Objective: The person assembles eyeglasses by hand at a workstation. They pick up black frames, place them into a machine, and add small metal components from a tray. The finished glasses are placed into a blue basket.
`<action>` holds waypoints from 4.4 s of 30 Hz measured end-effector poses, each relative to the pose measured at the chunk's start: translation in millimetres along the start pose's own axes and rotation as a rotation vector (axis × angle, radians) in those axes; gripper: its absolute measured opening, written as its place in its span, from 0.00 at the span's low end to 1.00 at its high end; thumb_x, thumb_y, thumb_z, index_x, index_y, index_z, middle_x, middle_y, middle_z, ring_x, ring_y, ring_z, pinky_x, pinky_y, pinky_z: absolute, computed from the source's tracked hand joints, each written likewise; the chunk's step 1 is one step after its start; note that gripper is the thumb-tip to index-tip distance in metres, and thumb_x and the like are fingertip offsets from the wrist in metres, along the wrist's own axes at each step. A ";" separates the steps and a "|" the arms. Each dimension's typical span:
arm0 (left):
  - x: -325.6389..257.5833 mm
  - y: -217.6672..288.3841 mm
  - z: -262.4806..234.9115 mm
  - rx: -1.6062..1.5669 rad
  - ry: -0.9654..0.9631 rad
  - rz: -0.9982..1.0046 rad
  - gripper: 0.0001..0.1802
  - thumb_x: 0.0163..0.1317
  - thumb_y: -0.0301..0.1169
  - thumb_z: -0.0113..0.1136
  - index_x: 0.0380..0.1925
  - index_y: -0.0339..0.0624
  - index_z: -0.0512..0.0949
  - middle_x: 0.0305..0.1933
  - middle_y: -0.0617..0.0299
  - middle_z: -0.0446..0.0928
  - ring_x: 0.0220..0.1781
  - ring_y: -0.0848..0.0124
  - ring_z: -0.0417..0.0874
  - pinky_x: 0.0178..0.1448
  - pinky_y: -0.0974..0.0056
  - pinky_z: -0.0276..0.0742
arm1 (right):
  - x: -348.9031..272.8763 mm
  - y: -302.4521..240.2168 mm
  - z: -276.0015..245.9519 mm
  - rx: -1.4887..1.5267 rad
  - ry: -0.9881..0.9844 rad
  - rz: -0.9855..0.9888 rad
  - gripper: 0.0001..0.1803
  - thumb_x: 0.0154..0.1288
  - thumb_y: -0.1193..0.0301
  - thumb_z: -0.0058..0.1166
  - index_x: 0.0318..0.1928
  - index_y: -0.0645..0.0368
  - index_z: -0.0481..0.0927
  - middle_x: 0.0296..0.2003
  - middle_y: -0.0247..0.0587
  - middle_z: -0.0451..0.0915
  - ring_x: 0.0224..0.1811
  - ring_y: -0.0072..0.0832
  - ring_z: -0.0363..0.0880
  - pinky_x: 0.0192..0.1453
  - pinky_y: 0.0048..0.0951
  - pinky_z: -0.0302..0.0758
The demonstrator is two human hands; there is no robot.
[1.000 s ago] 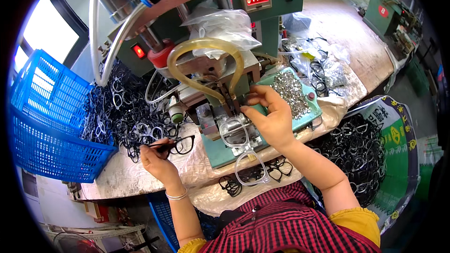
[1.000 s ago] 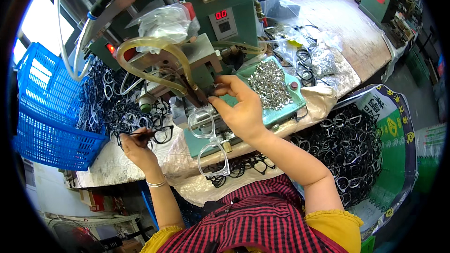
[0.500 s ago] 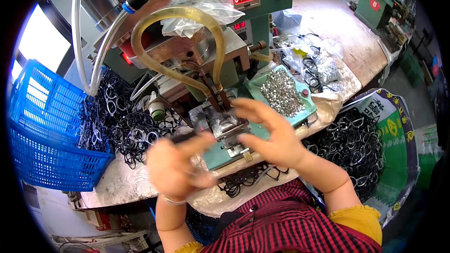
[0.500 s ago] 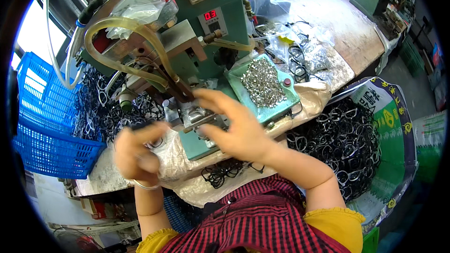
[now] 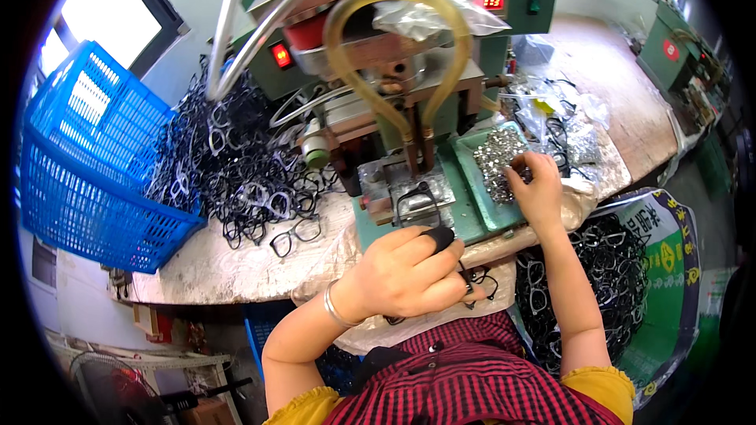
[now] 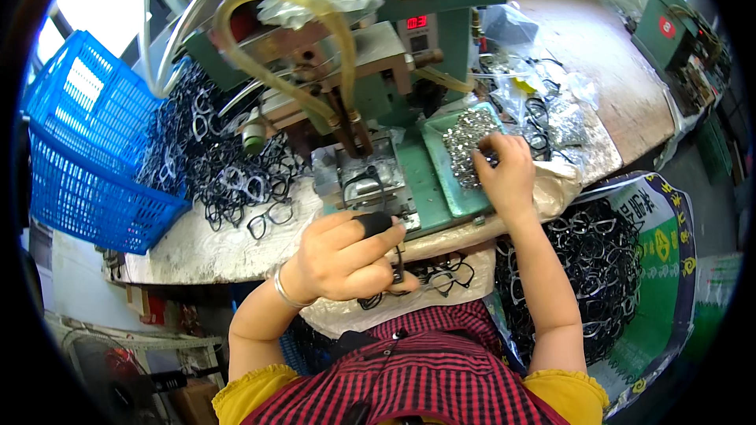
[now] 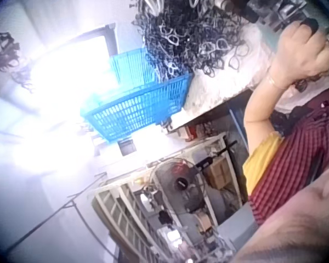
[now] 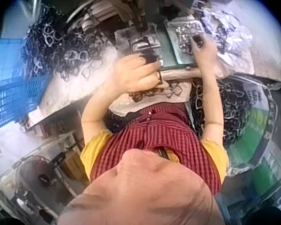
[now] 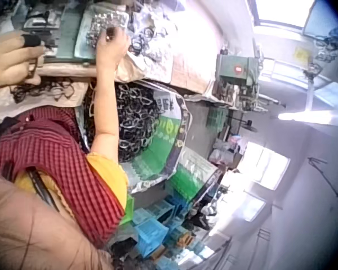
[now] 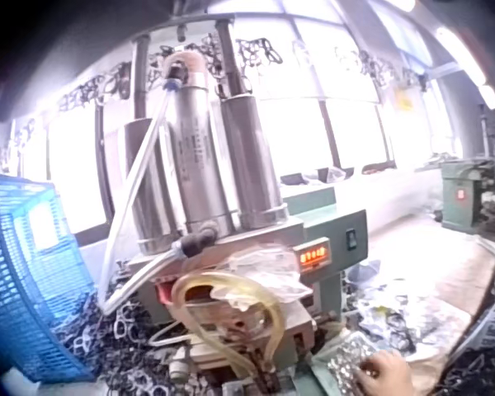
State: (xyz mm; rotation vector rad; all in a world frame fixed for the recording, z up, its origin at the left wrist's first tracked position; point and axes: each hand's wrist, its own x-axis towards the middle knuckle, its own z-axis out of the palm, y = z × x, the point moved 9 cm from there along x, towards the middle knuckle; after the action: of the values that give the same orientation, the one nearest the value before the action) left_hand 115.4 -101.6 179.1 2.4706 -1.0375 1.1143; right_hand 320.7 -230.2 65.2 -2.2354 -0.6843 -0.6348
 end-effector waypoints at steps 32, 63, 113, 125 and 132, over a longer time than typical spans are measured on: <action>-290.0 -137.5 -34.5 0.758 -0.388 -1.228 0.08 0.50 0.21 0.62 0.33 0.36 0.80 0.42 0.50 0.75 0.45 0.47 0.79 0.48 0.50 0.76 | -4.4 9.5 38.4 0.683 0.002 0.392 0.08 0.64 0.77 0.63 0.44 0.63 0.87 0.37 0.35 0.87 0.39 0.21 0.82 0.48 0.23 0.76; -26.7 -98.3 -89.3 -0.257 0.786 -0.812 0.11 0.71 0.30 0.36 0.43 0.35 0.66 0.32 0.41 0.81 0.19 0.65 0.77 0.28 0.68 0.78 | 1.5 -117.3 48.4 1.367 -0.217 0.454 0.27 0.57 0.81 0.61 0.58 0.68 0.70 0.35 0.36 0.83 0.41 0.18 0.79 0.49 0.20 0.73; -297.6 -220.7 -121.2 0.740 0.097 -1.472 0.20 0.57 0.47 0.71 0.31 0.39 0.85 0.32 0.54 0.84 0.32 0.56 0.84 0.39 0.54 0.77 | 4.0 9.3 51.8 0.721 0.028 0.354 0.07 0.63 0.77 0.64 0.41 0.64 0.86 0.37 0.34 0.86 0.42 0.21 0.81 0.53 0.24 0.75; -373.1 -190.6 -78.8 0.445 0.357 -1.596 0.16 0.56 0.34 0.75 0.23 0.38 0.76 0.19 0.68 0.76 0.20 0.78 0.69 0.27 0.66 0.67 | -41.0 7.6 -36.1 0.369 0.022 0.217 0.07 0.58 0.79 0.64 0.39 0.63 0.87 0.38 0.41 0.86 0.45 0.34 0.83 0.57 0.33 0.75; -393.5 -198.1 -62.0 0.061 0.598 -1.689 0.14 0.61 0.32 0.71 0.24 0.38 0.76 0.18 0.67 0.75 0.16 0.79 0.70 0.21 0.71 0.66 | 15.0 -92.9 15.4 0.757 -0.065 0.027 0.15 0.57 0.78 0.64 0.46 0.64 0.83 0.39 0.44 0.85 0.43 0.34 0.84 0.51 0.31 0.78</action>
State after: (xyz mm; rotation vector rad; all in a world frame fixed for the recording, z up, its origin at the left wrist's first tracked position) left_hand 37.6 270.5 -52.1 1.7327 1.1043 0.9494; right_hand 277.0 -157.6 109.0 -1.5587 -0.7663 -0.2239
